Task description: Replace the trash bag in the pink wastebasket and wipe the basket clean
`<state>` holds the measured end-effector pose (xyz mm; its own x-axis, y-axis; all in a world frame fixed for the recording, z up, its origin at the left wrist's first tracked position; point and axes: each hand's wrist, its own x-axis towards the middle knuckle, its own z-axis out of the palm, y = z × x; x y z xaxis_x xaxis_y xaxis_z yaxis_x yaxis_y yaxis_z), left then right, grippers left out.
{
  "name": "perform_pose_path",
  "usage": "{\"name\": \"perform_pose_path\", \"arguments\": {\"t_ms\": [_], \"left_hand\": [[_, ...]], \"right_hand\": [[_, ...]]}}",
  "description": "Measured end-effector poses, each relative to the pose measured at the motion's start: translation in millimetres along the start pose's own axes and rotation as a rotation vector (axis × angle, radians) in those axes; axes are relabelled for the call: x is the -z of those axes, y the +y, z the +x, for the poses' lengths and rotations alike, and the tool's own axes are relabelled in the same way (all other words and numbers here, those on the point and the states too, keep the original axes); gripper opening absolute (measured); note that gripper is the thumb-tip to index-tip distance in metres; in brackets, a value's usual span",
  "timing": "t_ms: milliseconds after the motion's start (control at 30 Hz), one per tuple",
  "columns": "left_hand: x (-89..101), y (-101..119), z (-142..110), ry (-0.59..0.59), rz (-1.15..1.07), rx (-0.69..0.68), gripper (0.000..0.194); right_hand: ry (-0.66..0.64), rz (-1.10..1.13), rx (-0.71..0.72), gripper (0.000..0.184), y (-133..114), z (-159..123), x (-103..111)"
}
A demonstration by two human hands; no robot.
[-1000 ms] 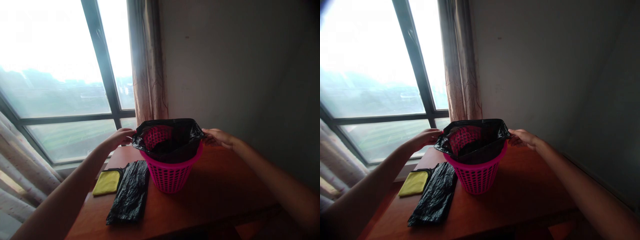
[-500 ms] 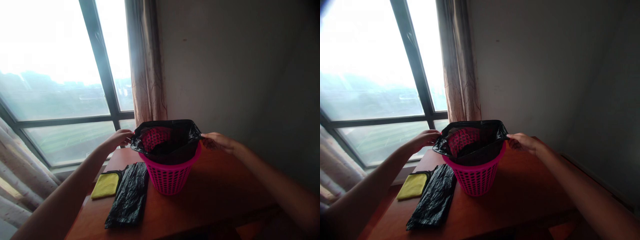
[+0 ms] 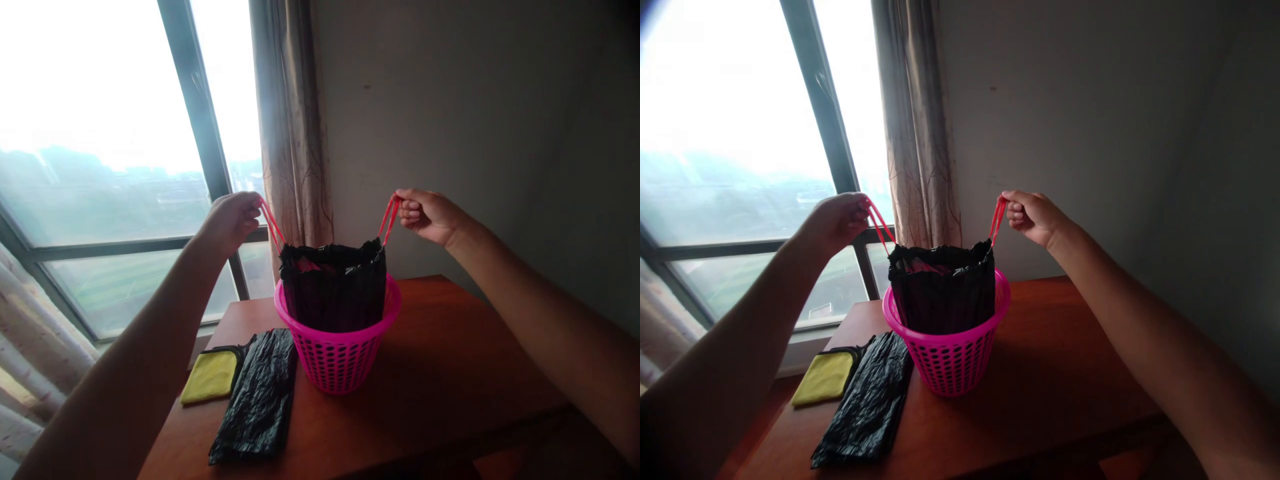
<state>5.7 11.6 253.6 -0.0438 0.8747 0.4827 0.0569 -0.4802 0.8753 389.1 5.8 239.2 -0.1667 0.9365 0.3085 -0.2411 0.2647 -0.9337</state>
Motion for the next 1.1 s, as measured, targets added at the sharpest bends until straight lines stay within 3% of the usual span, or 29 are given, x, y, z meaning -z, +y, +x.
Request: {"name": "perform_pose_path", "arguments": {"t_ms": [100,233,333,433,633,800,1033,1100], "left_hand": [[-33.0,13,3,-0.008,-0.108,-0.006,0.021],[-76.3,24,3,-0.036,-0.151,-0.033,0.018],[-103.3,29,1,-0.160,-0.193,-0.146,0.017],[-118.3,28,-4,-0.262,-0.156,-0.266,0.023],[-112.4,12,-15,-0.273,-0.054,-0.350,0.036],[-112.8,7,-20,-0.373,-0.040,-0.378,0.039],[-106.5,15,-23,-0.329,-0.012,-0.373,0.038],[-102.4,16,-24,-0.266,-0.023,-0.410,0.034]], "right_hand": [[-0.031,-0.052,0.113,0.008,-13,12,-31],[-0.063,-0.231,0.195,0.015,-17,21,-68],[-0.064,-0.349,0.291,0.022,-19,27,-90],[-0.100,-0.428,0.353,0.025,-18,31,-101],[-0.063,-0.437,0.366,0.021,-6,25,-98],[-0.107,-0.452,0.370,0.026,-6,20,-99],[-0.084,-0.428,0.407,0.025,-6,23,-105],[-0.087,-0.413,0.404,0.022,-7,23,-105]]}}
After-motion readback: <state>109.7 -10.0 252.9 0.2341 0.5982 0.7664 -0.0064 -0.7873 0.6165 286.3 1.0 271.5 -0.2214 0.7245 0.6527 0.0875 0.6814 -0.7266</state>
